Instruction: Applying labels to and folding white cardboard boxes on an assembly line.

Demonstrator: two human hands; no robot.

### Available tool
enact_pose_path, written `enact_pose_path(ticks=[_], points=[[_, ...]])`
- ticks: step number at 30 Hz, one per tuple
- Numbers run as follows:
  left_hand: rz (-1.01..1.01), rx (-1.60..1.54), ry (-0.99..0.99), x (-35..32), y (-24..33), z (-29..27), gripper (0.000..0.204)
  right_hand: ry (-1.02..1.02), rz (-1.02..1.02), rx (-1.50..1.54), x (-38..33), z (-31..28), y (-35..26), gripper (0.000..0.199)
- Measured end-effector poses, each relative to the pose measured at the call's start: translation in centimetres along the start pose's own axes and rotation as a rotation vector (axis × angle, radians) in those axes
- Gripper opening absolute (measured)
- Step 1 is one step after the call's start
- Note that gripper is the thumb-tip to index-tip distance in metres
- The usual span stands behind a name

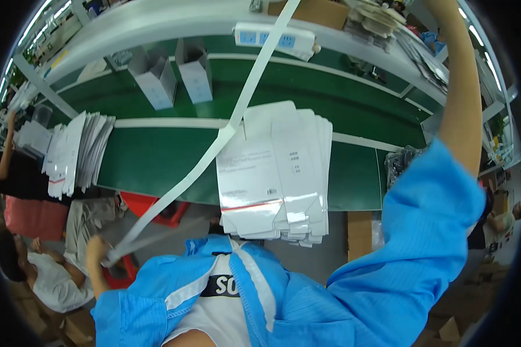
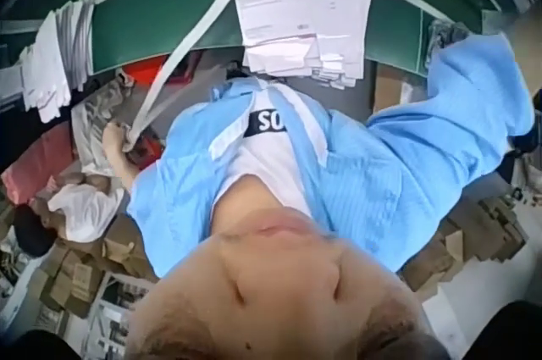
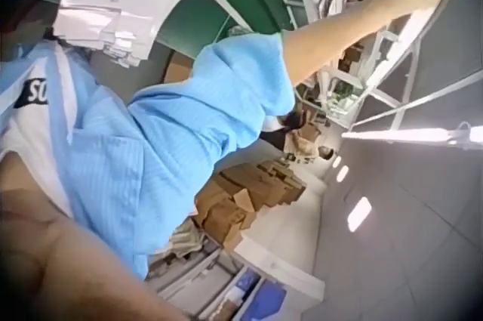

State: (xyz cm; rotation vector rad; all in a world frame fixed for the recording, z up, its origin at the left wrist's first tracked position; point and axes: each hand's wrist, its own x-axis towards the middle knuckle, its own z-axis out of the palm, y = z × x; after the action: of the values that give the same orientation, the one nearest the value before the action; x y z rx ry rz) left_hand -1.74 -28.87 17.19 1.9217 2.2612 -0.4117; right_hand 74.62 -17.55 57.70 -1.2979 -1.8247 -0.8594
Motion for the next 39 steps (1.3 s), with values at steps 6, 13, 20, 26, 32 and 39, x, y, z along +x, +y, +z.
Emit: enact_pose_path(ticks=[6, 13, 20, 26, 32, 39], points=[[0.282, -1.262, -0.470, 0.1, 12.4, -10.0, 0.021, -0.366, 0.692, 0.303, -28.1, 4.6, 3.8, 0.035], [0.309, -2.128, -0.685, 7.1, 38.2, 6.3, 0.028, -0.603, 1.973, 1.031, -55.9, 13.4, -4.9, 0.076], [0.206, -1.877, -0.756, 6.9, 51.7, 10.5, 0.032, -0.269, 2.021, 1.407, -54.6, 15.0, -10.6, 0.076], [0.247, -1.917, -0.798, 7.6, 55.7, 9.1, 0.033, -0.194, 1.981, 1.413, -54.1, 14.9, -12.2, 0.074], [0.166, -1.989, -0.761, 8.3, 51.2, 9.0, 0.034, -0.281, 2.100, 1.257, -53.2, 12.5, -9.4, 0.075], [0.236, -2.306, -0.694, 9.5, 43.9, 7.9, 0.030, -0.269, 1.871, 0.932, -45.7, 8.0, -8.7, 0.084]])
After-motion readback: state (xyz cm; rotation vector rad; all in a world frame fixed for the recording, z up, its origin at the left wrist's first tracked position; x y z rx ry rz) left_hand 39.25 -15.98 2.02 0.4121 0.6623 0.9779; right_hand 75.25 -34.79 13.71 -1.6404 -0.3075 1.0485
